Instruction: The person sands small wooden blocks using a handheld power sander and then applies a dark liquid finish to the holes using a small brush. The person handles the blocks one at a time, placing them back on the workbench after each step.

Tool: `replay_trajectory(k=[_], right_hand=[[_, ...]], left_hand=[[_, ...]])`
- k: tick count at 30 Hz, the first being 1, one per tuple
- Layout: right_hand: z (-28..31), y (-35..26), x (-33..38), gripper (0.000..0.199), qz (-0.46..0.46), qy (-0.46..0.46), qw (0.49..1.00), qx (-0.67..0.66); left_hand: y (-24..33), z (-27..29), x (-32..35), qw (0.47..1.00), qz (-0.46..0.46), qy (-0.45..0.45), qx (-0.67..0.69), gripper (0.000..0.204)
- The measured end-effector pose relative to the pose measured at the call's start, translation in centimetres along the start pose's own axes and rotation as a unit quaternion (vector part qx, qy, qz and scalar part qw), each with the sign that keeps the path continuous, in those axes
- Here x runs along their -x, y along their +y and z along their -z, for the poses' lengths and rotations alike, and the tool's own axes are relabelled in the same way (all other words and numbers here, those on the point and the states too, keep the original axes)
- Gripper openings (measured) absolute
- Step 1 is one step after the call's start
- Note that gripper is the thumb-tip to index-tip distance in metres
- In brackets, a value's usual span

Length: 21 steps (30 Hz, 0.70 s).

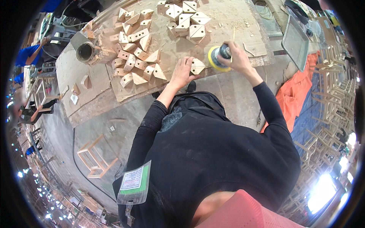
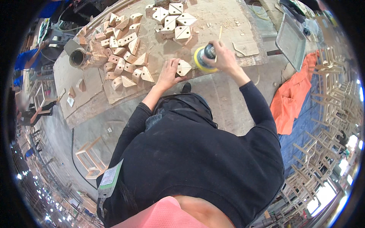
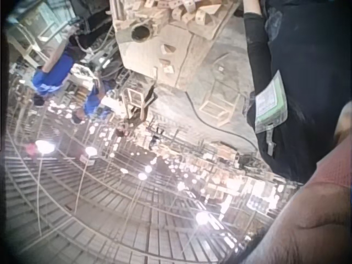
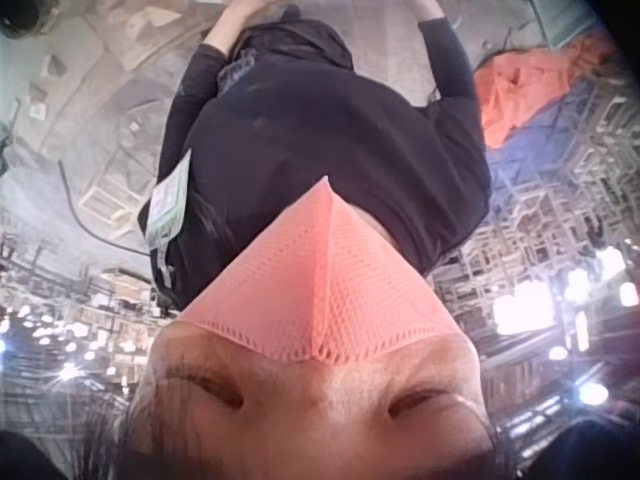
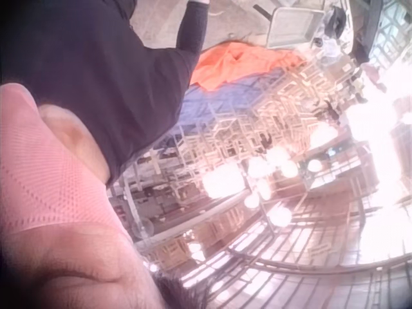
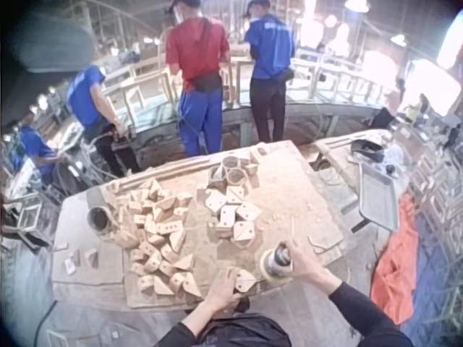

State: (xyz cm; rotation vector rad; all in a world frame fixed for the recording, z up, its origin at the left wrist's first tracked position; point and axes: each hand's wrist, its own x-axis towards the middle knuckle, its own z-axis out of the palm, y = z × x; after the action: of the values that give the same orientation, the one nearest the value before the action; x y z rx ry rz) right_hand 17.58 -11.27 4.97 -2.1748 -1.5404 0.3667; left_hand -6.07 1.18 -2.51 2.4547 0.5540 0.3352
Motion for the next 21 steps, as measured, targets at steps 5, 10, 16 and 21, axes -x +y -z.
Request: replay_trajectory(k=[5,10,16,21], right_hand=[[-2.0,-3.6,1.4,0.056,-0.053,-0.081,0.995,-0.023],[-2.7,-3.9,0.7,0.056,-0.069,-0.056,0.996,-0.026],[-2.5,-3.2,2.6,0.058,-0.050,-0.037,0.998,-0.032],[-1.2,-2.8,3.9,0.053,-0.069,-0.032,0.997,-0.024]], left_hand=[[0.2,-0.1,0.1,1.000,-0.004,0.011,0.014,0.076],[0.1,-0.4,0.1,0.999,-0.018,0.033,-0.014,0.076],[0.2,-0.4,0.0,0.999,0.019,0.008,-0.029,0.075],[0.1,-0.5,0.2,0.999,0.018,0.017,-0.036,0.075]])
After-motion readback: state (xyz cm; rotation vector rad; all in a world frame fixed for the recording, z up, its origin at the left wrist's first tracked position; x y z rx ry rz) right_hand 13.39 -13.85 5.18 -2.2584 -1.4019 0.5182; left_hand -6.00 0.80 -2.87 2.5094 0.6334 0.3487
